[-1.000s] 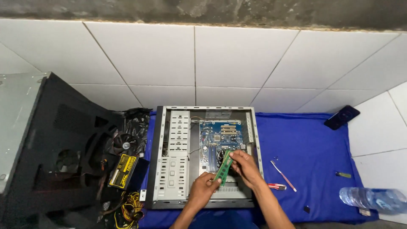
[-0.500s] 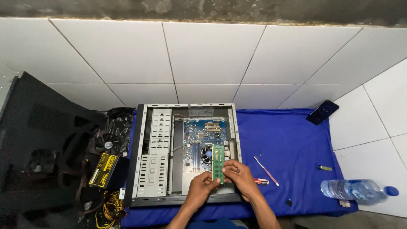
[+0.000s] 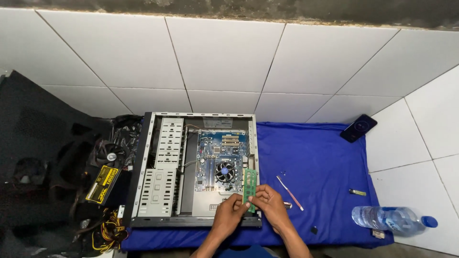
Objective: Disassembling a desktop computer case by removing screws, the side panel, and internal components like the power supply and RAM.
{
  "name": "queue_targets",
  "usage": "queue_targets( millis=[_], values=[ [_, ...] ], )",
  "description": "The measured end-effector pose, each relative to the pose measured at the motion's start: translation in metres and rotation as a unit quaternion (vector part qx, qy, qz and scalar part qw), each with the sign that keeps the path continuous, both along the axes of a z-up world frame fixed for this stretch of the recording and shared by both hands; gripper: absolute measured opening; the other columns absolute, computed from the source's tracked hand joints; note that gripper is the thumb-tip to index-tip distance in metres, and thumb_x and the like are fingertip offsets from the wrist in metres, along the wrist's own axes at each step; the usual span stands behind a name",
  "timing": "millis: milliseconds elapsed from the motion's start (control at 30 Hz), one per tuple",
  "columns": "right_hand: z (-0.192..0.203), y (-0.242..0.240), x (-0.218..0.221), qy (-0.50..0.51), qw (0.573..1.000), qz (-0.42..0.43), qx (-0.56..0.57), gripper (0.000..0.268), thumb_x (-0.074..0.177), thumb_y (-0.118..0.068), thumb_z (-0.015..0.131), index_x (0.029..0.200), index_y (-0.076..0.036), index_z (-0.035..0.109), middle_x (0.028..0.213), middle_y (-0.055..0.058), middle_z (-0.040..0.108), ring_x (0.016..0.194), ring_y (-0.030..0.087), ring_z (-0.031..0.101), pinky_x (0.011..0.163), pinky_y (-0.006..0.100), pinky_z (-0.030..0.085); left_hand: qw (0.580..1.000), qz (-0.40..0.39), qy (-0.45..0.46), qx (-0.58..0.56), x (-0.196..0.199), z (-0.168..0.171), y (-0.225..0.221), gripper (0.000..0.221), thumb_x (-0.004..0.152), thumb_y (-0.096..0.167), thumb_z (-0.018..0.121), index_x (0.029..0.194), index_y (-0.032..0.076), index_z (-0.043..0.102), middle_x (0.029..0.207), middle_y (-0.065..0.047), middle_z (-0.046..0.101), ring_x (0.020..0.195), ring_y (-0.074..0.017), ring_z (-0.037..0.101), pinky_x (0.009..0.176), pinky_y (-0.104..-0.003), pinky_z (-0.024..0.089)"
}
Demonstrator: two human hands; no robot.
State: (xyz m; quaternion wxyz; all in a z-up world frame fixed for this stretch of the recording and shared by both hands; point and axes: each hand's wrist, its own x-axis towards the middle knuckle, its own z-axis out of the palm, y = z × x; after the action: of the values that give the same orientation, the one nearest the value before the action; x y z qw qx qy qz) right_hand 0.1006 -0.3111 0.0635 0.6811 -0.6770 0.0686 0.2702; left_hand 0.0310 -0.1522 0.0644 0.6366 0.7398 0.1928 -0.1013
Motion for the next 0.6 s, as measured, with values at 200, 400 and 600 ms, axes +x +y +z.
queue_targets(
  millis=[200, 400, 600],
  values=[
    [-0.004, -0.021, 0.008, -0.005, 1.0, 0.029, 0.007, 0.021, 0.088, -0.004, 0.079, 0.106, -0.004, 0.068, 0.084, 0.009, 0.071, 0.076, 0.016, 0.066, 0.066, 0.029, 0.054, 0.998, 0.048, 0.003, -0.046, 0.006, -0.013, -0.021, 0.005, 0.092, 0.018, 0.076, 0.089, 0.015, 0.073, 0.075, 0.003, 0.075, 0.068, -0.0069, 0.063, 0.066, -0.023, 0.05],
    [-0.001, -0.038, 0.016, -0.017, 0.999, 0.026, 0.007, 0.023, 0.087, -0.003, 0.079, 0.108, -0.001, 0.07, 0.086, 0.013, 0.076, 0.077, 0.018, 0.069, 0.067, 0.031, 0.057, 0.986, 0.082, 0.012, -0.141, 0.01, -0.008, -0.028, 0.01, 0.092, 0.015, 0.076, 0.1, 0.008, 0.074, 0.084, -0.006, 0.08, 0.074, -0.0142, 0.074, 0.072, -0.025, 0.059],
    [0.004, -0.039, 0.025, 0.004, 1.0, -0.016, 0.018, 0.022, 0.087, -0.002, 0.078, 0.107, -0.002, 0.071, 0.087, 0.012, 0.074, 0.076, 0.02, 0.068, 0.068, 0.031, 0.056, 0.972, 0.117, -0.003, -0.203, 0.026, -0.016, -0.024, 0.013, 0.093, 0.013, 0.072, 0.102, 0.003, 0.073, 0.093, -0.013, 0.081, 0.082, -0.0245, 0.08, 0.074, -0.03, 0.063]
  ],
)
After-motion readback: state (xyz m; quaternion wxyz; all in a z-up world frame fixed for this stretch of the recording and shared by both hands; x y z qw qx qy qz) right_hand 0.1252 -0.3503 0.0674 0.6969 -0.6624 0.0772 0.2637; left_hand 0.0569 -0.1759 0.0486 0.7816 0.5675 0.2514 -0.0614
